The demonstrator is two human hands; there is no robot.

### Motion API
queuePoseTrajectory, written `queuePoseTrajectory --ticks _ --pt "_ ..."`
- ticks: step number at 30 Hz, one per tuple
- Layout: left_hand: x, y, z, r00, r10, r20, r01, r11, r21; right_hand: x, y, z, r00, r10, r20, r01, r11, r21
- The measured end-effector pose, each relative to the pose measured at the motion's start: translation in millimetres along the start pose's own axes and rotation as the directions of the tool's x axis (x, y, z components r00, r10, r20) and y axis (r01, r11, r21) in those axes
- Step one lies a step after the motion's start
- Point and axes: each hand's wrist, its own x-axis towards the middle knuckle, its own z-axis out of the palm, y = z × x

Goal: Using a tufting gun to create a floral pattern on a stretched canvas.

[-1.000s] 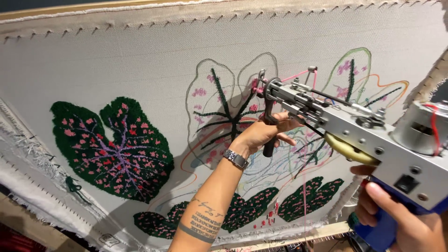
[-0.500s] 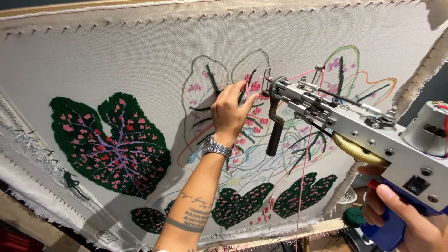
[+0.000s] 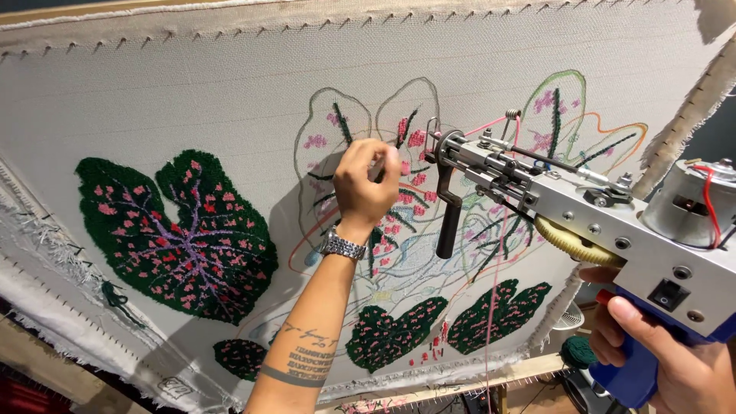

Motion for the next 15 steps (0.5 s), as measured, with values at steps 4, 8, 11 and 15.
queuePoseTrajectory --ticks 4,8,11,15 --pt "-8 2 -1 0.996 0.036 0.086 -0.032 0.998 -0.046 1 -3 11 1.0 -0.025 0.001 0.025 0.999 -0.047" --pt "-39 -10 25 0.953 -0.185 0.241 0.222 0.966 -0.134 5 -4 10 1.0 -0.008 0.009 0.009 0.998 -0.065" --pt "-61 -9 41 0.766 -0.284 0.576 0.588 0.672 -0.451 7 -7 17 0.999 0.006 0.036 -0.004 0.997 -0.076" --pt "-62 10 45 0.404 -0.119 0.907 0.889 0.286 -0.359 13 -3 14 0.998 0.031 0.049 -0.027 0.995 -0.099"
